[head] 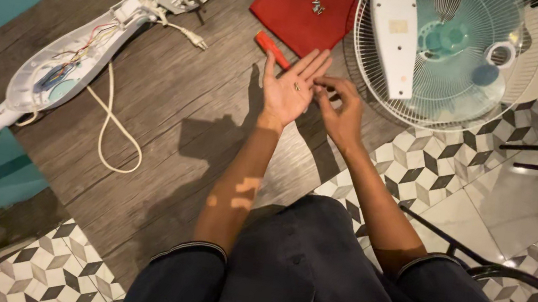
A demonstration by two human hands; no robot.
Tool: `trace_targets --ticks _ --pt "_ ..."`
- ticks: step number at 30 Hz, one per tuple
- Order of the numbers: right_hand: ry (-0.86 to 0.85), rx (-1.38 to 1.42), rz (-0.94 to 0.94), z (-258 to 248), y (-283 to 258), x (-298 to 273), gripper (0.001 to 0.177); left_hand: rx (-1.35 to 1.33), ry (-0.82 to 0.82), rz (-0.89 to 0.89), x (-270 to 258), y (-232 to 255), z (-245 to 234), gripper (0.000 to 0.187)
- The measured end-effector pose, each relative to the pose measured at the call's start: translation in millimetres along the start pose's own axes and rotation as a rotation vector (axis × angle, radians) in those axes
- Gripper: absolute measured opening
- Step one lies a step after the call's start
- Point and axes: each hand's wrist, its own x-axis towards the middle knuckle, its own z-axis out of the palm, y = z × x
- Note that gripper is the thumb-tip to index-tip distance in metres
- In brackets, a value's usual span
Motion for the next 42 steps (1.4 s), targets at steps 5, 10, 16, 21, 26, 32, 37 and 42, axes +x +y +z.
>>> trace_targets --ticks 5,10,16,21,26,32,37,42 --pt "-0.075 -0.040 0.044 -9.2 15.9 50.5 0.019 0.052 0.102 0.060 53.1 -5.2 -11.5 0.108" --pt "-0.117 -0.141 -0.090 -11.0 30.7 84.7 0.020 -0.378 -0.505 0.018 91.0 -3.3 -33.3 0.104" --pt "-0.147 -0.208 -0.105 -7.2 45.9 109.5 0.018 0.116 0.179 0.216 117.4 -4.1 -28.8 0.107" --pt "-0.193 -0.236 -0.135 -0.9 58.3 127.5 0.015 0.175 0.317 0.282 132.6 -0.2 -25.9 0.104" --pt "-0.269 -0.161 -0.122 7.1 78.2 143.9 0.011 0.240 0.363 0.320 145.5 7.8 -58.0 0.097" --pt "-0.325 -0.350 -0.202 5.8 110.9 190.1 0.010 1.286 0.607 0.600 149.5 14.2 -88.6 0.064" --pt "-0.382 -0.579 -0.388 16.5 138.6 215.5 0.016 2.436 0.532 0.433 118.1 21.4 -80.5 0.059" --pt "-0.392 -0.619 -0.425 21.9 152.0 217.6 0.016 2.440 0.481 0.328 111.7 26.7 -67.2 0.065"
